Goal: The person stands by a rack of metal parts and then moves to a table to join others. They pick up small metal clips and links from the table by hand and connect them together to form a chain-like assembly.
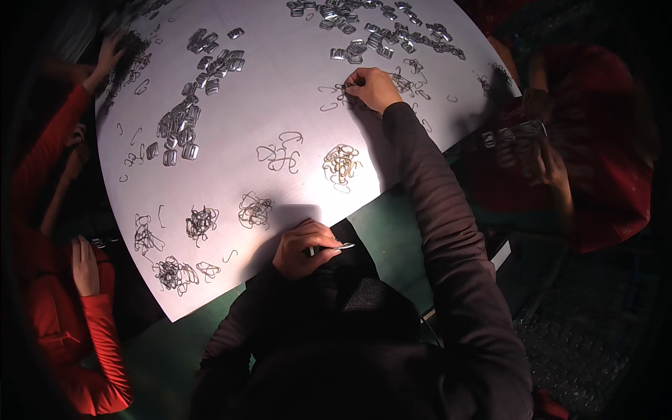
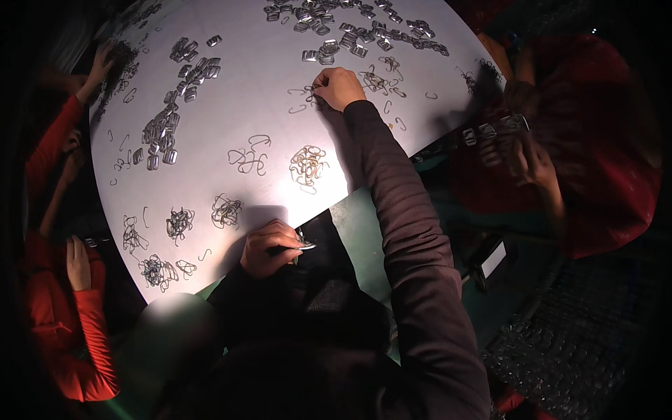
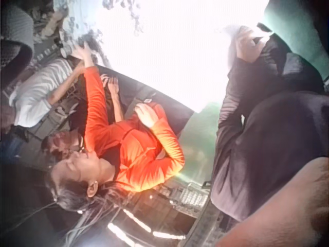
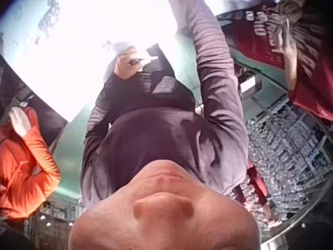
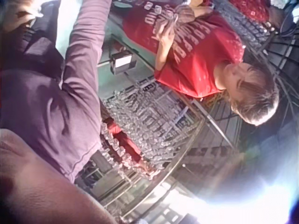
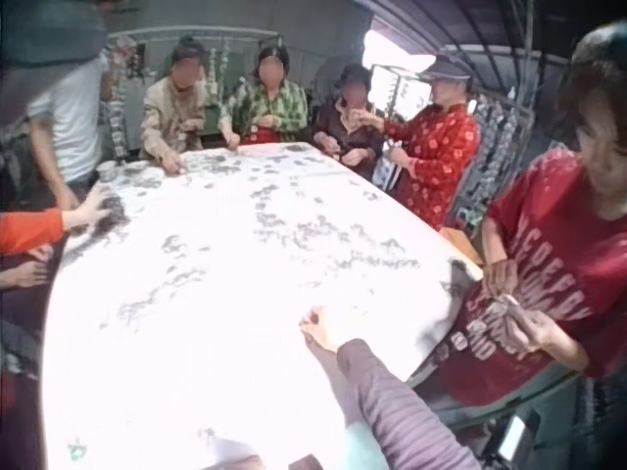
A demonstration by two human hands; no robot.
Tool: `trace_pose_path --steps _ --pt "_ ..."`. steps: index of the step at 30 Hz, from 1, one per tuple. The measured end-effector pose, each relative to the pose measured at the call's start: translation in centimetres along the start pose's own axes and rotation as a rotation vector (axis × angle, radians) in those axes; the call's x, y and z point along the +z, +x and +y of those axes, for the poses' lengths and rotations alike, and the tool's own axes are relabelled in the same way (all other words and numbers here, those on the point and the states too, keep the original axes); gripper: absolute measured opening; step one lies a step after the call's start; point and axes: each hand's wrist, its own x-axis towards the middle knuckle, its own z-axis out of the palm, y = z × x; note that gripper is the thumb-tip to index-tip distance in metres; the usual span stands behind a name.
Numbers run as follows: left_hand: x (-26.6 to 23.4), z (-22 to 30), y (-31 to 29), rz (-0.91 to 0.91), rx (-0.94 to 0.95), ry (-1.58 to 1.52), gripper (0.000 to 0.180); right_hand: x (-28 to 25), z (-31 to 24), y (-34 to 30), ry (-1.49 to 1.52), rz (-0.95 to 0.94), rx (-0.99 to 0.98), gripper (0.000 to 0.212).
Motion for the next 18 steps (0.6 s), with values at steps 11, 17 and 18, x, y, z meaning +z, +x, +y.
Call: trace_pose_path --steps 11,17,18 --pt "0.0 -0.6 0.1 -0.011 0.024 -0.059 0.016 -5.4 1.9 -1.0 0.331 -0.099 0.01 0.015" --pt "-0.1 -0.2 0.3 0.0 0.042 -0.102 0.015 -2.0 1.0 -1.9 -0.31 0.259 0.009 0.015" --pt "-0.1 -0.2 0.3 0.003 0.04 -0.093 0.015 -1.3 0.2 -1.8 -0.278 0.17 0.061 0.016"
